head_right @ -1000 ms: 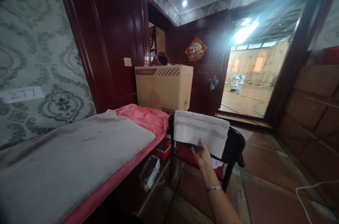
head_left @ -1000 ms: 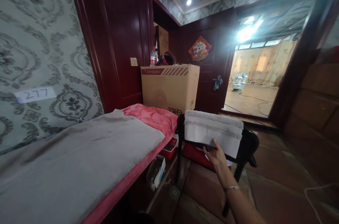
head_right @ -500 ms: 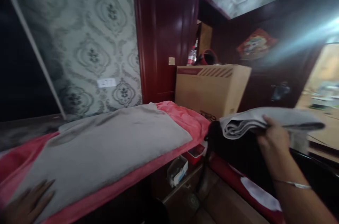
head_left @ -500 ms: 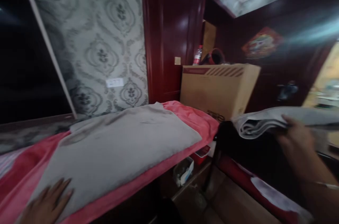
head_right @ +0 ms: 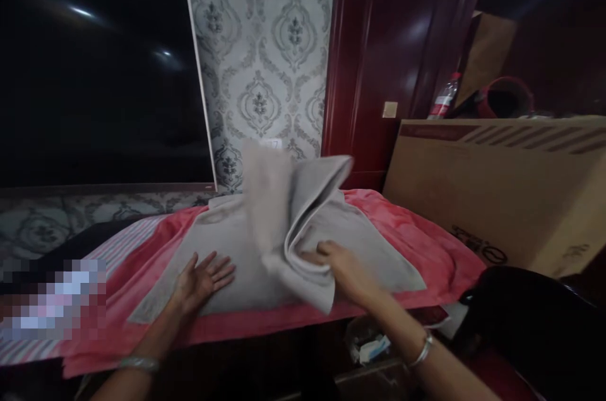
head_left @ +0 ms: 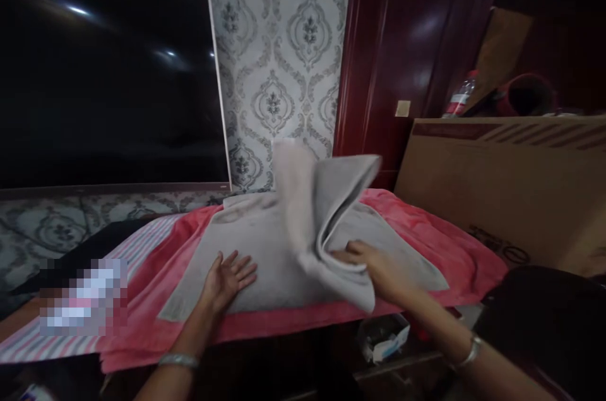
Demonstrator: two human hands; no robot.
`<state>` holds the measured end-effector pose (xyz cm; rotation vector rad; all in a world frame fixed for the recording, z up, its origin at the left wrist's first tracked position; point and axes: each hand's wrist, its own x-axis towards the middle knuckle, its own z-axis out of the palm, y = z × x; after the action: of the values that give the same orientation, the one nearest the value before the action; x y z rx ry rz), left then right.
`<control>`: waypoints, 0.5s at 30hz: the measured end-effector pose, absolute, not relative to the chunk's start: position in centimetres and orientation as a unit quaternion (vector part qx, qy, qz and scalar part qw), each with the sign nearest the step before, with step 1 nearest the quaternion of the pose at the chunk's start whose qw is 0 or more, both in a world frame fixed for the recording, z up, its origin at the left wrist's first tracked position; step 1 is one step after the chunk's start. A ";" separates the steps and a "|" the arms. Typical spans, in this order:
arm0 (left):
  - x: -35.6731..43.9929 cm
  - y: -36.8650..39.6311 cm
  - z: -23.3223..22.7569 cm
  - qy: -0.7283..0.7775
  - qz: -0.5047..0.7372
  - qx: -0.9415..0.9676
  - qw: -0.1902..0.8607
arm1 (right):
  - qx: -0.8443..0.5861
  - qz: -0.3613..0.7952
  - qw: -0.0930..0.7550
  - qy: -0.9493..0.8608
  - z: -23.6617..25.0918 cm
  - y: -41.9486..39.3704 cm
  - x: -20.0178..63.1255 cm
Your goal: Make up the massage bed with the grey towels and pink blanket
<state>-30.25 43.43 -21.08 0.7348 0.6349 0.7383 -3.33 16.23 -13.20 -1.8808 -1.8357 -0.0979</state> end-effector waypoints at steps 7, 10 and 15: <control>-29.0 42.6 -22.9 0.323 0.422 0.251 0.809 | -0.686 -0.026 0.091 -0.721 -24.2 17.6 -6.0; -30.7 42.1 -23.3 0.322 0.441 0.221 0.808 | -0.690 0.032 0.118 -0.714 -23.9 16.3 -5.2; -32.7 40.8 -22.9 0.303 0.469 0.202 0.805 | -0.695 0.115 0.187 -0.684 -21.7 15.7 -6.4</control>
<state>-32.68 40.80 -22.91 0.4323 0.6491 1.0043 -6.38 15.70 -21.73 -1.9568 -1.9267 0.3225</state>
